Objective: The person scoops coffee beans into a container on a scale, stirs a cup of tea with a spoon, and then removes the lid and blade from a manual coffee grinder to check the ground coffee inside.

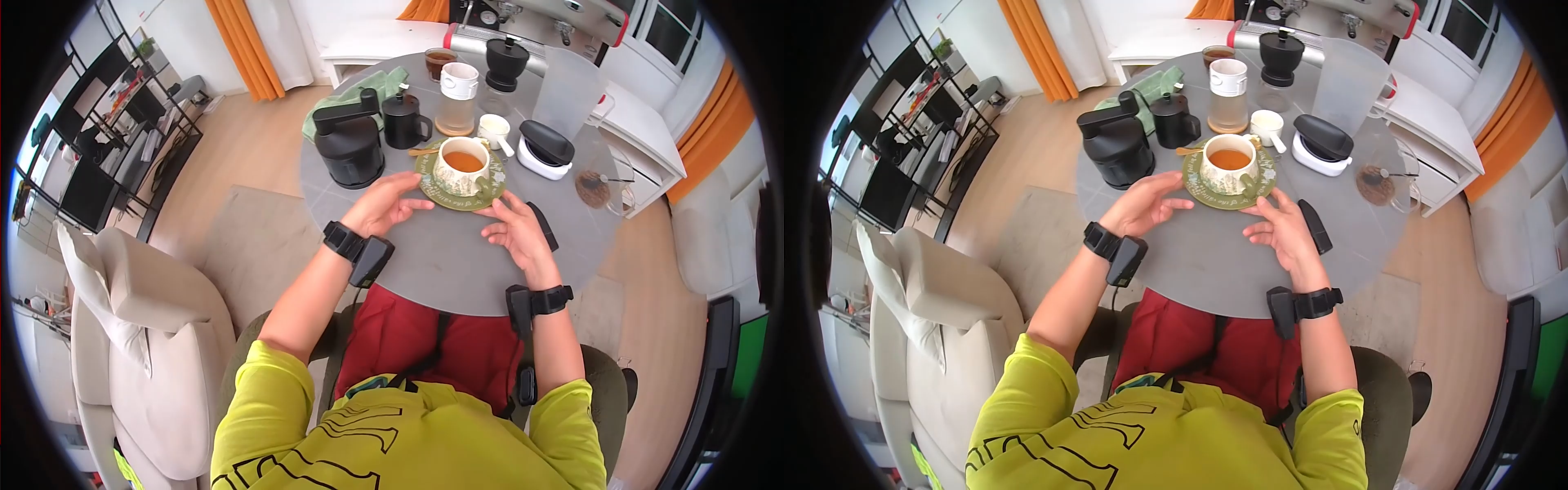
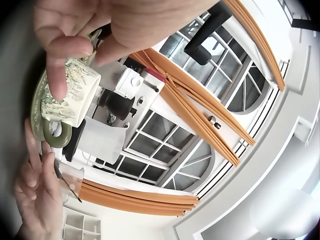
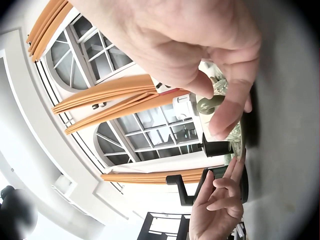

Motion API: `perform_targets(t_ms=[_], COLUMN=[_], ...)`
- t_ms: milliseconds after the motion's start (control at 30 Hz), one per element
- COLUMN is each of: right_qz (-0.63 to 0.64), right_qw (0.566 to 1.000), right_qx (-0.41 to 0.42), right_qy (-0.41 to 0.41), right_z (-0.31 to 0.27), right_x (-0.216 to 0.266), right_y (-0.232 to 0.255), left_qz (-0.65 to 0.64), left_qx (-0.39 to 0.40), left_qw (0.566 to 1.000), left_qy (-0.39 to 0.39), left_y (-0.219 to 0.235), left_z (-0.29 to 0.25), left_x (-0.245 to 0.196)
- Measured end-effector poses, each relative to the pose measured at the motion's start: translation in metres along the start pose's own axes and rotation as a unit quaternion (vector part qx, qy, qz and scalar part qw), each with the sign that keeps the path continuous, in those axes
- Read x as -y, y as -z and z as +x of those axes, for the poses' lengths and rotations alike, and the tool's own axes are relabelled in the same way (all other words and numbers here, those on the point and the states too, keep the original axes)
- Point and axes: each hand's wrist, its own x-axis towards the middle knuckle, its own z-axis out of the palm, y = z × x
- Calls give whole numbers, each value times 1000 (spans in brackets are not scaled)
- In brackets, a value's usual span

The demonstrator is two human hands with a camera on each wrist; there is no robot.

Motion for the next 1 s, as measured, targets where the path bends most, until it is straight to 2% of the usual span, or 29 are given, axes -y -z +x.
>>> perform_targets(t_ms=[100, 167, 233, 300, 633, 700, 733, 800, 833, 900, 933, 1000], right_qz=[2, 7, 11, 7, 11, 11, 13, 18, 15, 15, -2, -18], right_qw=[1000, 1000, 1000, 1000, 1000, 1000, 1000, 1000, 999, 999, 999, 997], right_qx=[-6, -4, -10, -5, -18, -9, -14, -16, -26, -30, -40, -57], right_qy=[8, 11, 16, 16, 13, 14, 15, 15, 23, 27, 36, 48], right_z=[4, 6, 9, 10, 6, 6, 5, 0, -7, -21, -29, -45], right_x=[-3, -5, -5, -4, -3, -4, -4, -4, -3, -2, -1, -5], right_y=[0, 0, 0, -3, -6, -6, -7, -7, -7, -7, -7, -9], left_qz=[-10, -11, -9, 1, 2, 52, 52, 211, 227, 286, 287, 344], left_qx=[5, 37, 16, 38, 45, -35, -36, -100, -131, -251, -259, -341], left_qw=[1000, 999, 1000, 999, 999, 998, 998, 967, 952, 895, 893, 798], left_qy=[1, -14, -15, -15, -10, -18, -19, -99, -157, -231, -230, -358], left_y=[3, 2, 3, 5, 2, -9, -11, -6, -1, 19, 33, 63], left_z=[4, 5, 7, 8, 3, -11, -21, -47, -58, -76, -78, -73], left_x=[1, 1, 2, 1, 0, -1, -2, -2, 1, -3, -4, -10])
